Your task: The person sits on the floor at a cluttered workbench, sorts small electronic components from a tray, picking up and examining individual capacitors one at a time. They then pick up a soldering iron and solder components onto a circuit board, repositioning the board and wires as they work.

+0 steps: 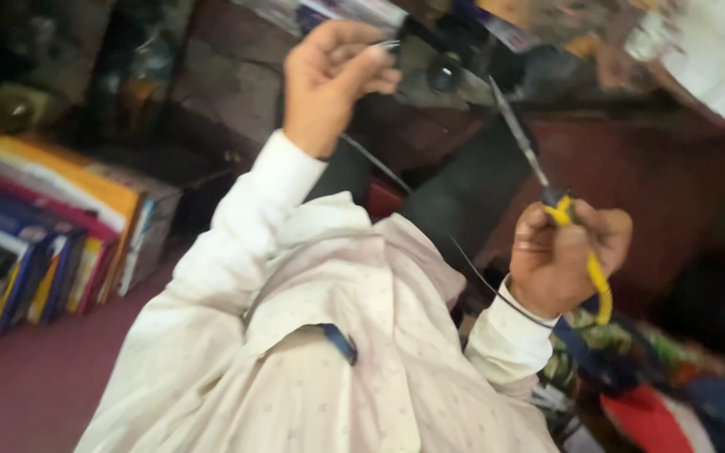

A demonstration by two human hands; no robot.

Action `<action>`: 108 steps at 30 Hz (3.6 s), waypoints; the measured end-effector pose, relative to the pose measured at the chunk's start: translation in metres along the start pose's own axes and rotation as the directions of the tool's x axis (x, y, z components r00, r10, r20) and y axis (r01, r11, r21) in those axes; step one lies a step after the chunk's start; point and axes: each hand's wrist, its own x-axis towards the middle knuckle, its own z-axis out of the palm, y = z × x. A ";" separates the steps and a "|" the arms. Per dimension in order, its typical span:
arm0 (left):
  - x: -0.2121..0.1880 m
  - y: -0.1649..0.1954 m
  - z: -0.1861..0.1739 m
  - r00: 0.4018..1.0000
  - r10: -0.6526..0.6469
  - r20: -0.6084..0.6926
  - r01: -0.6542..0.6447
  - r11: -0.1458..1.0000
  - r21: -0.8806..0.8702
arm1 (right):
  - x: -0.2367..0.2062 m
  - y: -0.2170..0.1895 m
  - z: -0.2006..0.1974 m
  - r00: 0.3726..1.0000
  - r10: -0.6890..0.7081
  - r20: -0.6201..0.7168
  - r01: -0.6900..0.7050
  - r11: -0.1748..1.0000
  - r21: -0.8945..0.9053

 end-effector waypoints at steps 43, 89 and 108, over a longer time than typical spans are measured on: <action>0.015 0.049 -0.043 0.980 0.137 -0.147 -0.143 0.989 -0.029 | 0.052 0.051 0.151 0.768 -0.153 0.622 0.562 0.626 -0.540; 0.012 0.052 -0.050 0.981 0.116 -0.155 -0.111 0.993 0.041 | 0.047 0.050 0.150 0.715 -0.186 0.673 0.614 0.628 -0.478; 0.008 0.056 -0.040 0.978 -0.022 -0.206 0.021 1.000 -0.006 | 0.041 0.053 0.132 0.705 -0.242 0.667 0.679 0.501 -0.536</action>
